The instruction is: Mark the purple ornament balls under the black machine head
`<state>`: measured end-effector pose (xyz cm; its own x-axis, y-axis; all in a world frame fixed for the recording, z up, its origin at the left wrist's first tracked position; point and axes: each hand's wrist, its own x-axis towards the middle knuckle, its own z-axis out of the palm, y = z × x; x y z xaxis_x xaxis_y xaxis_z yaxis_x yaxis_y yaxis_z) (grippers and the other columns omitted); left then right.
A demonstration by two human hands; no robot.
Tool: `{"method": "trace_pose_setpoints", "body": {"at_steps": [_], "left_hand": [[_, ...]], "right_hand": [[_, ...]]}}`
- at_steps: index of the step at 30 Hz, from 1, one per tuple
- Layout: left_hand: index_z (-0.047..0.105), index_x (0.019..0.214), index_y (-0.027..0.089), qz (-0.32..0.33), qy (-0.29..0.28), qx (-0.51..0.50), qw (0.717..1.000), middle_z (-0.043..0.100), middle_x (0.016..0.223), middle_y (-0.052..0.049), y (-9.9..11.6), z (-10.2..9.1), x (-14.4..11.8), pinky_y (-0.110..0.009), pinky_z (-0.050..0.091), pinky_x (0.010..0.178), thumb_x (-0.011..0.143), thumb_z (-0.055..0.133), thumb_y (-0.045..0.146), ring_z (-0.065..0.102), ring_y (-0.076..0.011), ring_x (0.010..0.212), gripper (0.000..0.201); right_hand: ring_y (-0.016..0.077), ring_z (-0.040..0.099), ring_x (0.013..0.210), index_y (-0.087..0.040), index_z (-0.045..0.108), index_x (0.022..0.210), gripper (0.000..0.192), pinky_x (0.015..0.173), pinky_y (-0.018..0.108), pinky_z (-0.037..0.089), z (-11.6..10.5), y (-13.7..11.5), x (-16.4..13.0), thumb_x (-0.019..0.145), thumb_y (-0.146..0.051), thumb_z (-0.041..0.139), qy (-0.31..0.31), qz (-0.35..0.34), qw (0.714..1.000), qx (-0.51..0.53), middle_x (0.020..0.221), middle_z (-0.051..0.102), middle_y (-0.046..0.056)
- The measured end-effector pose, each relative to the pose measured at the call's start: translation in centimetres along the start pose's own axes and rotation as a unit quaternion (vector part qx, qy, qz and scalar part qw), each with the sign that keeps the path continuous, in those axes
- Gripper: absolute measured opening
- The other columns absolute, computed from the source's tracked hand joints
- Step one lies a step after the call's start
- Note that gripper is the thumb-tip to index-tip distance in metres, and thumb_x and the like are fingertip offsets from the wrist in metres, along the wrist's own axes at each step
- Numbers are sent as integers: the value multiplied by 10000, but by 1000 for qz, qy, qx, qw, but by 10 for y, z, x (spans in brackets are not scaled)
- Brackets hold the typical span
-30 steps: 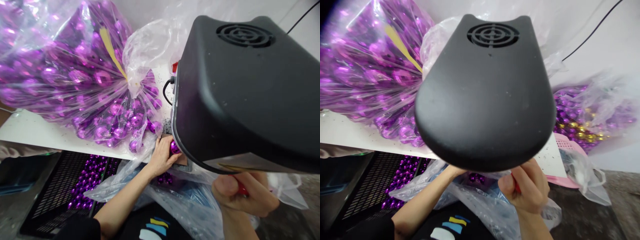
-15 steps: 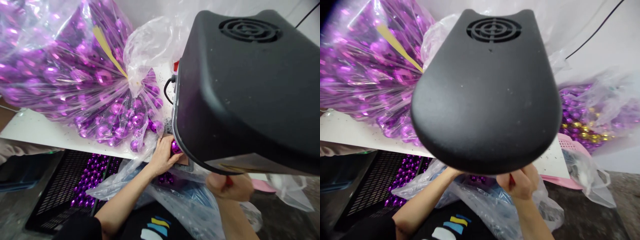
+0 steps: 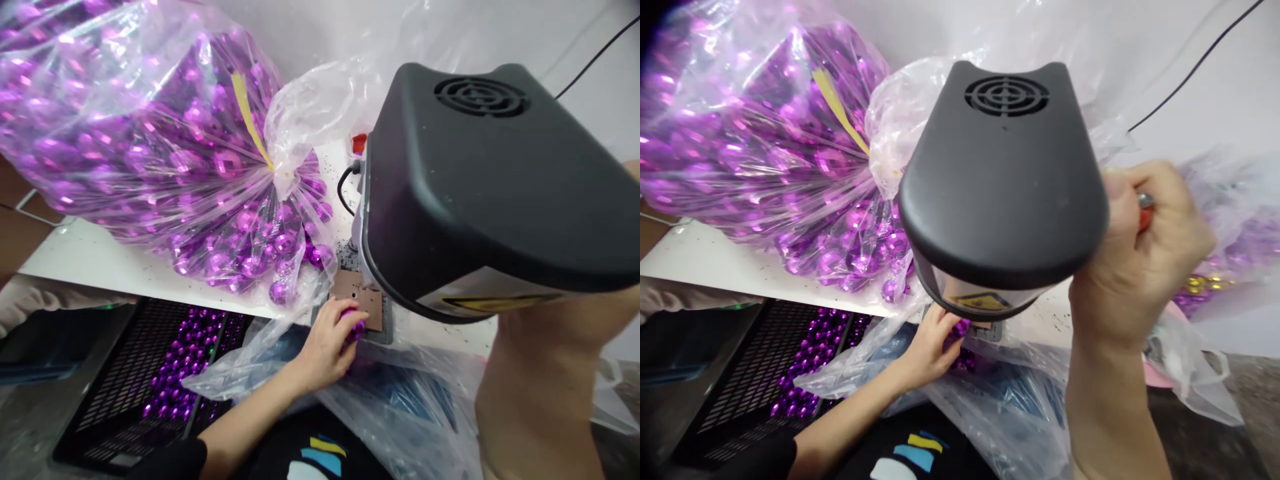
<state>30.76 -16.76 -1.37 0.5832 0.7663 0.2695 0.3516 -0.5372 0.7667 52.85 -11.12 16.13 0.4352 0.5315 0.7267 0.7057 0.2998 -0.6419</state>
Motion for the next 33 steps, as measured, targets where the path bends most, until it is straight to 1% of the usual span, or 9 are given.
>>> {"method": "trace_pose_setpoints", "body": {"at_steps": [3, 5, 8, 11, 17, 20, 23, 28, 33], "left_hand": [[452, 1483, 261, 19, -35, 1, 999, 435, 1505, -163, 15, -11, -15, -575, 349, 1184, 891, 671, 286, 419, -335, 1419, 632], [497, 1443, 258, 27, -29, -34, 999, 517, 1435, -151, 19, -23, -12, -511, 427, 1131, 898, 702, 383, 496, -312, 1345, 596], [622, 1230, 233, 10, 70, -26, 997, 670, 1142, -87, 6, -41, 11, -391, 517, 983, 988, 567, 276, 624, -226, 1101, 252], [640, 1202, 199, -40, 154, 126, 979, 653, 1212, -128, -21, -53, 45, -453, 489, 1022, 980, 446, 130, 583, -268, 1174, 302], [591, 1287, 120, -78, 71, 242, 964, 600, 1343, -204, -58, -58, 87, -540, 460, 1030, 876, 575, 129, 533, -373, 1260, 412], [554, 1335, 141, -90, 115, 128, 981, 580, 1350, -179, -52, -73, 81, -503, 455, 1065, 879, 636, 209, 545, -329, 1256, 468], [487, 1409, 221, -135, 174, -104, 970, 589, 1348, -125, -34, -93, 63, -437, 501, 1024, 889, 681, 338, 587, -269, 1205, 567], [525, 1408, 259, -207, 82, -471, 853, 647, 1296, -129, -6, -95, 35, -368, 555, 802, 949, 584, 454, 679, -257, 1057, 503], [607, 1292, 222, -247, 31, -552, 796, 707, 1143, -129, -5, -61, 29, -339, 533, 714, 924, 627, 531, 713, -249, 932, 481]], "right_hand": [[9, 321, 635, -128, 563, 740, 621, 669, 301, 237, 0, -3, -1, 825, -742, 538, 24, 15, 999, 43, 624, 388, -23], [9, 310, 636, -124, 543, 714, 658, 678, 308, 235, 1, -4, 0, 789, -777, 545, 26, 29, 998, 50, 614, 370, -23], [5, 322, 639, -122, 548, 732, 626, 679, 303, 239, 3, -2, 2, 812, -744, 552, 24, 35, 998, 44, 633, 397, -27], [-1, 331, 621, -121, 556, 756, 554, 660, 279, 245, 4, 1, 2, 862, -665, 557, 22, 28, 999, 38, 633, 404, -32], [2, 365, 639, -112, 582, 779, 438, 656, 236, 285, 3, 1, 2, 913, -529, 558, 18, -2, 999, 33, 659, 432, -24], [-1, 328, 637, -95, 546, 742, 400, 641, 223, 261, 3, 0, 2, 910, -457, 574, 14, 2, 999, 36, 644, 363, -22], [-2, 315, 641, -96, 544, 752, 430, 651, 229, 272, 2, 2, 2, 910, -495, 578, 13, 0, 999, 36, 651, 331, -23], [-4, 317, 645, -107, 535, 770, 483, 681, 246, 289, 2, 8, 1, 923, -565, 537, 8, -12, 1000, 26, 659, 346, -25], [11, 352, 670, -96, 514, 734, 461, 648, 215, 285, 4, -1, 3, 896, -520, 591, 10, 8, 998, 67, 651, 339, -14]]}}
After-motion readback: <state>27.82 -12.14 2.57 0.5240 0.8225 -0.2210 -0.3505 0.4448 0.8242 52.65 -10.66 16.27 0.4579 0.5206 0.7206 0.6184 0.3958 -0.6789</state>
